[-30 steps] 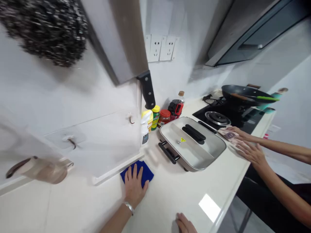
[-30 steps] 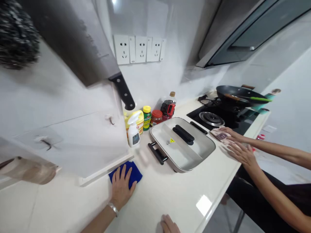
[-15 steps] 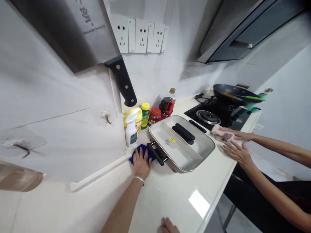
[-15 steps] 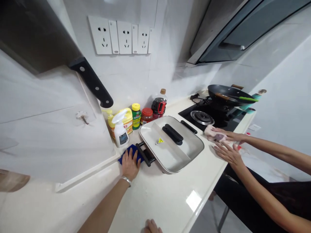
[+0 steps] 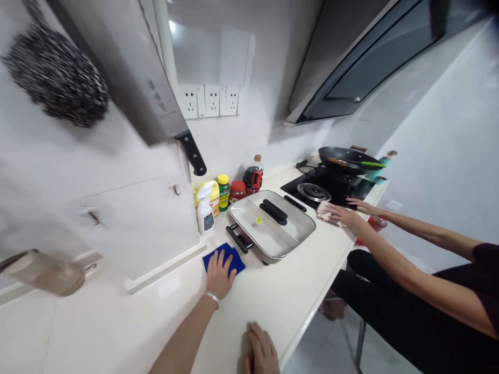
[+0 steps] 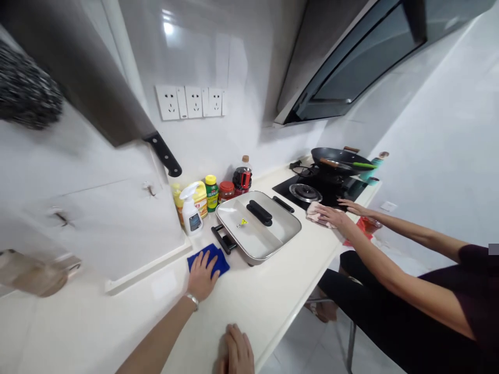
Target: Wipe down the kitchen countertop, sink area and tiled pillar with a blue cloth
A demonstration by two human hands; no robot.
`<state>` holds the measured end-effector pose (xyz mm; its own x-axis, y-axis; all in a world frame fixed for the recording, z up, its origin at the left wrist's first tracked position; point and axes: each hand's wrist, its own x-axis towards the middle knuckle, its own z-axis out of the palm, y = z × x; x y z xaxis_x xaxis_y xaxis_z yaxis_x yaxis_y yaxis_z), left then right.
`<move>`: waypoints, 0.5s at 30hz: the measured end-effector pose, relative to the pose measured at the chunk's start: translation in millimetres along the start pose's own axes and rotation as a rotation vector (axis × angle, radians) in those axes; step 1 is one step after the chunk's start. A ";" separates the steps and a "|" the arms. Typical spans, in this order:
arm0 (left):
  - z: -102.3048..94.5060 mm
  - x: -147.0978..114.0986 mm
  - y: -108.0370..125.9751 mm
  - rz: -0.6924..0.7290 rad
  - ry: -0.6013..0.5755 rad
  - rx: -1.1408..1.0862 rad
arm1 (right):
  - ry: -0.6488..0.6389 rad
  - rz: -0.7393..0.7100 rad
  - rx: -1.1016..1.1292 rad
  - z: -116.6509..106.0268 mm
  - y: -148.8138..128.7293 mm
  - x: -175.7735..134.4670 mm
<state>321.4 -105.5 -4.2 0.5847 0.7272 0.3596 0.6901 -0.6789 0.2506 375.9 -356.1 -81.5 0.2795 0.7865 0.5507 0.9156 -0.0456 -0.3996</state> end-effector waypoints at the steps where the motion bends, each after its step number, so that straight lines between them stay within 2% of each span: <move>1: -6.0 -19.3 6.4 0.015 0.004 0.007 | 0.021 -0.012 -0.001 -1.5 -1.6 2.6; 5: -25.8 -96.9 27.0 0.073 -0.009 -0.001 | 0.104 -0.035 -0.024 -5.2 -8.5 8.4; 8: -43.0 -149.5 28.1 0.124 -0.078 -0.060 | 0.135 -0.055 -0.040 -5.4 -11.0 5.7; 11: -70.1 -195.9 14.5 0.151 -0.139 -0.089 | 0.096 -0.045 -0.015 -5.7 -11.4 0.5; 15: -114.5 -258.1 -18.0 0.083 -0.160 -0.027 | 0.036 -0.070 0.009 -6.9 -9.7 -4.5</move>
<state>109.3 -292.6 1.4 0.7011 0.6741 0.2325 0.6265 -0.7380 0.2507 367.8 -363.4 -75.0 0.2248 0.7648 0.6038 0.9306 0.0151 -0.3657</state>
